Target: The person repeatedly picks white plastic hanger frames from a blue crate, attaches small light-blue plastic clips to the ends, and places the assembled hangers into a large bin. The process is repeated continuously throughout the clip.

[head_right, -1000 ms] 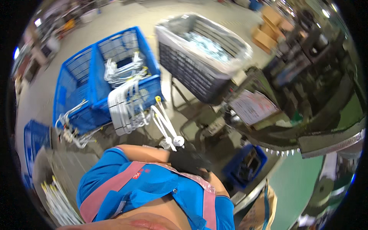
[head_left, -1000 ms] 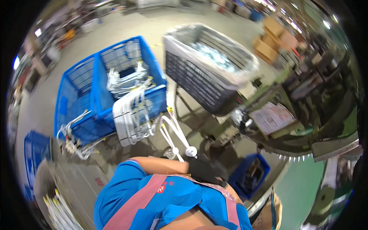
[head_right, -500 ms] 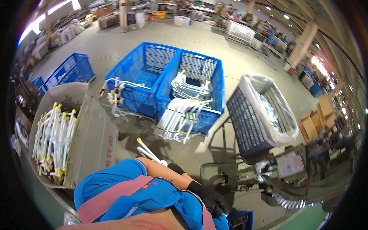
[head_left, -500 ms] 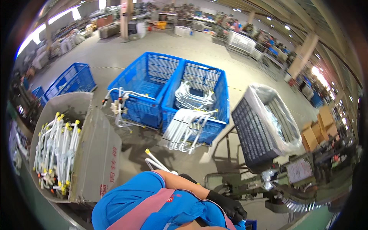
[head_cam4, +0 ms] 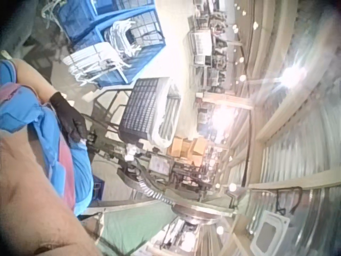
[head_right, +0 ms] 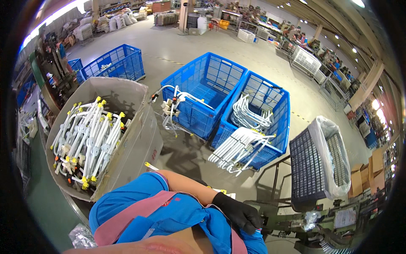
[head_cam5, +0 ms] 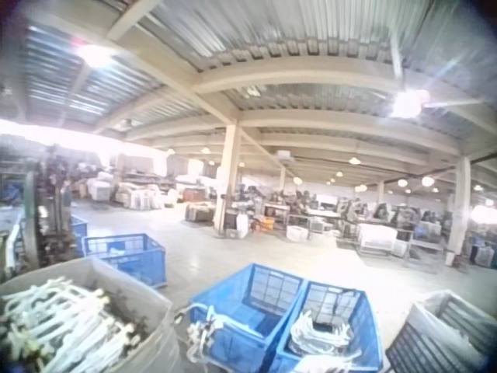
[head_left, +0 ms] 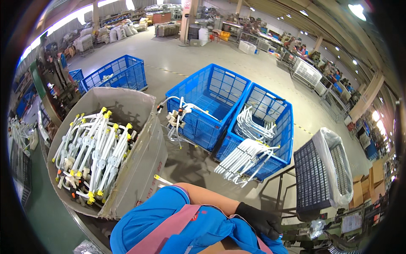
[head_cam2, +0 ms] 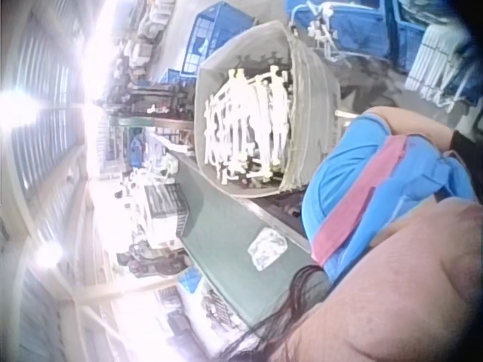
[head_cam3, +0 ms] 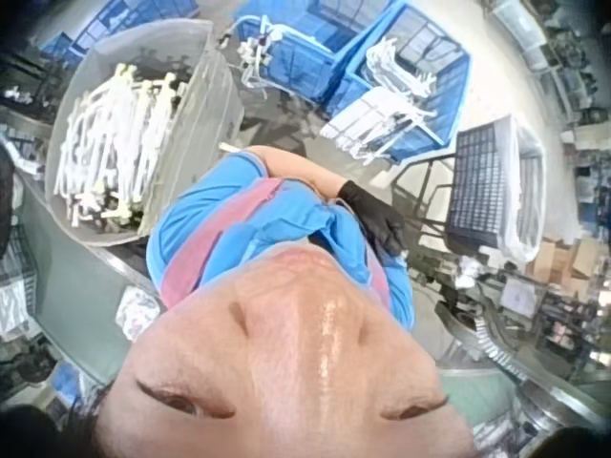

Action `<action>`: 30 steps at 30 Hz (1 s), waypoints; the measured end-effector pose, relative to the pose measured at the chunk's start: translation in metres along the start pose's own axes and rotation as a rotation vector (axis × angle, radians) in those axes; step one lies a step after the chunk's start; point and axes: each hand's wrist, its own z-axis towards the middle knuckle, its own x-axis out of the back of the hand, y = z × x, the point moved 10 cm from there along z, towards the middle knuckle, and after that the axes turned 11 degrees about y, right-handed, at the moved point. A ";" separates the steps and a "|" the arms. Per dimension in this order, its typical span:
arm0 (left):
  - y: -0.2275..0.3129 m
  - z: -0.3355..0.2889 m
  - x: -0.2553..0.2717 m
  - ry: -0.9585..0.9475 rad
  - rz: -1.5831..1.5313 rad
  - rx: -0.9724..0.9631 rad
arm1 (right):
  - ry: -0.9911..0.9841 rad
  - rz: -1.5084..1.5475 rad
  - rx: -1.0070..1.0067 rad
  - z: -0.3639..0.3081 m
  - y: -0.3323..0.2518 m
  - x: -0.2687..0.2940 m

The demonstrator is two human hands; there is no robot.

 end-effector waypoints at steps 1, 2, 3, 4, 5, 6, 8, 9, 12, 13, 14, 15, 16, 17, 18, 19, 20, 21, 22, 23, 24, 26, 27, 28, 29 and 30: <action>0.011 -0.004 0.005 0.016 -0.026 -0.034 | -0.049 -0.015 0.019 0.005 -0.006 -0.019; 0.020 -0.006 0.009 0.035 -0.046 -0.064 | -0.089 -0.027 0.031 0.008 -0.011 -0.037; 0.028 -0.010 0.014 0.056 -0.065 -0.093 | -0.130 -0.041 0.045 0.012 -0.017 -0.054; 0.031 -0.012 0.015 0.070 -0.116 -0.082 | -0.171 -0.051 0.062 0.017 -0.023 -0.071; 0.036 -0.016 0.020 0.090 -0.099 -0.102 | -0.215 -0.063 0.077 0.020 -0.029 -0.089; 0.040 -0.021 0.025 0.106 -0.074 -0.121 | -0.263 -0.074 0.095 0.023 -0.035 -0.107; 0.040 -0.033 0.038 0.176 0.030 -0.114 | -0.365 -0.098 0.139 0.026 -0.046 -0.144; 0.038 -0.042 0.048 0.230 0.110 -0.088 | -0.418 -0.110 0.166 0.027 -0.053 -0.163; 0.047 -0.071 0.076 0.363 0.333 -0.173 | -0.586 -0.138 0.236 0.023 -0.069 -0.221; 0.047 -0.081 0.083 0.365 0.355 -0.161 | -0.637 -0.144 0.257 0.020 -0.074 -0.238; 0.048 -0.089 0.088 0.361 0.385 -0.160 | -0.682 -0.149 0.279 0.018 -0.079 -0.254; 0.041 -0.092 0.094 0.371 0.458 -0.087 | -0.730 -0.152 0.298 0.014 -0.083 -0.269; 0.050 -0.094 0.099 0.412 0.333 -0.166 | -0.766 -0.158 0.316 0.013 -0.086 -0.281; 0.052 -0.092 0.106 0.468 0.256 -0.173 | -0.800 -0.161 0.334 0.011 -0.090 -0.291; 0.053 -0.089 0.113 0.524 0.173 -0.182 | -0.836 -0.160 0.351 0.007 -0.093 -0.300; 0.055 -0.085 0.117 0.569 0.096 -0.196 | -0.866 -0.161 0.358 0.005 -0.094 -0.305; 0.044 -0.076 0.116 0.483 -0.032 -0.075 | -0.891 -0.164 0.364 0.003 -0.094 -0.309; 0.041 -0.072 0.124 0.554 -0.006 -0.041 | -0.916 -0.166 0.375 0.003 -0.096 -0.312; 0.038 -0.068 0.132 0.623 0.019 -0.004 | -0.939 -0.162 0.375 0.002 -0.096 -0.313; 0.034 -0.067 0.142 0.691 0.045 0.035 | -0.960 -0.165 0.380 0.003 -0.096 -0.313; 0.031 -0.064 0.143 0.629 0.132 0.083 | -0.976 -0.166 0.383 0.004 -0.096 -0.312; 0.028 -0.063 0.151 0.609 0.215 0.103 | -1.004 -0.170 0.393 0.007 -0.096 -0.308; 0.027 -0.063 0.156 0.614 0.242 0.096 | -1.018 -0.172 0.393 0.009 -0.096 -0.306; 0.025 -0.064 0.161 0.624 0.266 0.093 | -1.039 -0.174 0.391 0.008 -0.094 -0.304; 0.023 -0.065 0.167 0.637 0.291 0.093 | -1.047 -0.176 0.397 0.011 -0.094 -0.300; 0.021 -0.066 0.172 0.654 0.314 0.091 | -1.060 -0.177 0.397 0.012 -0.093 -0.297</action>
